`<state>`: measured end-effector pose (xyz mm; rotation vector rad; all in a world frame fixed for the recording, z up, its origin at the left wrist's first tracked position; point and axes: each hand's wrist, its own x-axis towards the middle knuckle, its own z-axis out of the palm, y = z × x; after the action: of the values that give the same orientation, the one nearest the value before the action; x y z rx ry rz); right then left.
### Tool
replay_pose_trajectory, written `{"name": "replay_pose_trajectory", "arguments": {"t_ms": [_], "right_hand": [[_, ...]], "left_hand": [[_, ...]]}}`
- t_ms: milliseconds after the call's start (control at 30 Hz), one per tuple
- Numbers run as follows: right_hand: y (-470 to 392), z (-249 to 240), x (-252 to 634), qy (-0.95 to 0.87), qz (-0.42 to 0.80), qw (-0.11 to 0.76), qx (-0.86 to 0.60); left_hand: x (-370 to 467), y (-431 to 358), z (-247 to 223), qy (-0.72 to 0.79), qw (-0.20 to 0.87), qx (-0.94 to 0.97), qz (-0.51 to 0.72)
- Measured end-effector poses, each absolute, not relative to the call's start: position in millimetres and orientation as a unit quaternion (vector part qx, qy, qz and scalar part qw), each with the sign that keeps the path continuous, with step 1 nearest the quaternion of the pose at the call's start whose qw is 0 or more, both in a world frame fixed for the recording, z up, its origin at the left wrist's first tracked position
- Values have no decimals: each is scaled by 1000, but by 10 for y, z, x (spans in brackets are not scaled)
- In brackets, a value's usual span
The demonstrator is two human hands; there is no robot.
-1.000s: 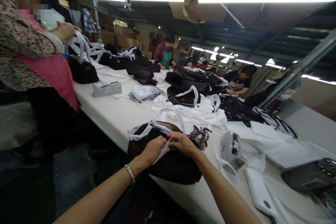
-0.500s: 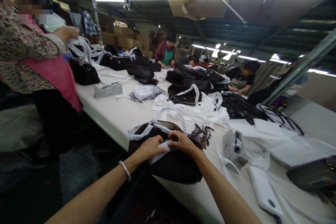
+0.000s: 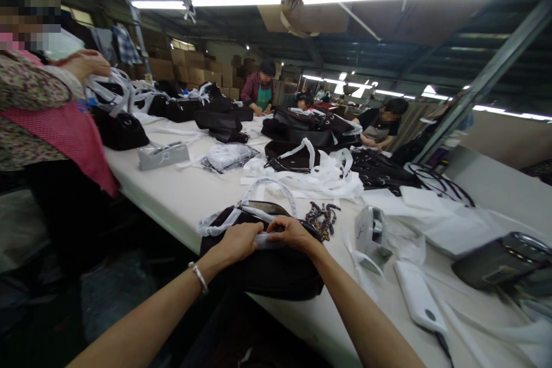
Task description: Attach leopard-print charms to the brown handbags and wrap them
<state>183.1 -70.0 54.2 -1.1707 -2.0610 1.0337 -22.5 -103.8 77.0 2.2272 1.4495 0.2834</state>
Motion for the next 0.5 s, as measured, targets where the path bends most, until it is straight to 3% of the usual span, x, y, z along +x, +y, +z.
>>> {"name": "replay_pose_trajectory", "arguments": {"t_ms": [67, 133, 233, 367, 500], "right_hand": [[-726, 565, 1823, -765, 382, 279, -438], [-772, 625, 1874, -758, 369, 297, -449], [-873, 763, 2187, -720, 326, 363, -492], [-1109, 930, 3098, -557, 190, 461, -664], [-1385, 933, 4059, -422, 72, 462, -777]], "left_hand": [[-178, -1079, 799, 531, 175, 826, 66], [-170, -1108, 754, 527, 182, 827, 75], [-233, -1087, 614, 523, 250, 805, 127], [-335, -982, 473, 492, 353, 776, 178], [-387, -909, 419, 477, 415, 750, 194]]}}
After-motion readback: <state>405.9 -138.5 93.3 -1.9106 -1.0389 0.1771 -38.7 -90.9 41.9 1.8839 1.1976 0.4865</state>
